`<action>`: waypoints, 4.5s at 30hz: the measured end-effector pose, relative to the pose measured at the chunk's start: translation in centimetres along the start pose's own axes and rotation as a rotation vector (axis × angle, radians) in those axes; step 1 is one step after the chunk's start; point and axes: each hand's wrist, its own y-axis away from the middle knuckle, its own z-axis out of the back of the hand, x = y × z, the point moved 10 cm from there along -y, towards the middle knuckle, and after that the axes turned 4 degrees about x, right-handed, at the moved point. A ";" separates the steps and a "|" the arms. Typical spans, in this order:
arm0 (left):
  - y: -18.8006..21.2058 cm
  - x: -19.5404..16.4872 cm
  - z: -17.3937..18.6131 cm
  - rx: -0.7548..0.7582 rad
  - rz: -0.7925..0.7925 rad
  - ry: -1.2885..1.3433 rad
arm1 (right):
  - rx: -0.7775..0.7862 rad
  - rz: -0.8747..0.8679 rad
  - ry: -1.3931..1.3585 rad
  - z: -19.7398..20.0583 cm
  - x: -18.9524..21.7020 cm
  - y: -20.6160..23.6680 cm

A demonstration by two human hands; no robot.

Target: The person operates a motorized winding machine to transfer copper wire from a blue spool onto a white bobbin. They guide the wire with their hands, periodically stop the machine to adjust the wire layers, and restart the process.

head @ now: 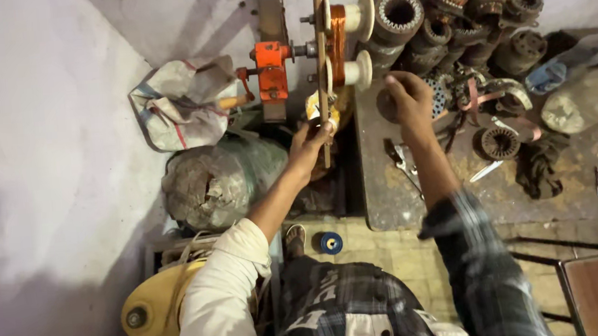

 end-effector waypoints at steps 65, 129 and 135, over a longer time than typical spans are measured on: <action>1.2 -7.1 1.5 -0.335 -0.419 -0.478 | 0.491 -0.386 0.466 -4.0 -4.1 23.6; -2.8 -11.8 -5.7 -0.034 -0.754 -1.515 | -0.333 0.540 1.036 -1.8 11.3 -1.2; -2.8 -12.6 -6.0 -0.028 -0.728 -1.468 | -0.201 0.283 1.007 -2.4 8.6 -2.9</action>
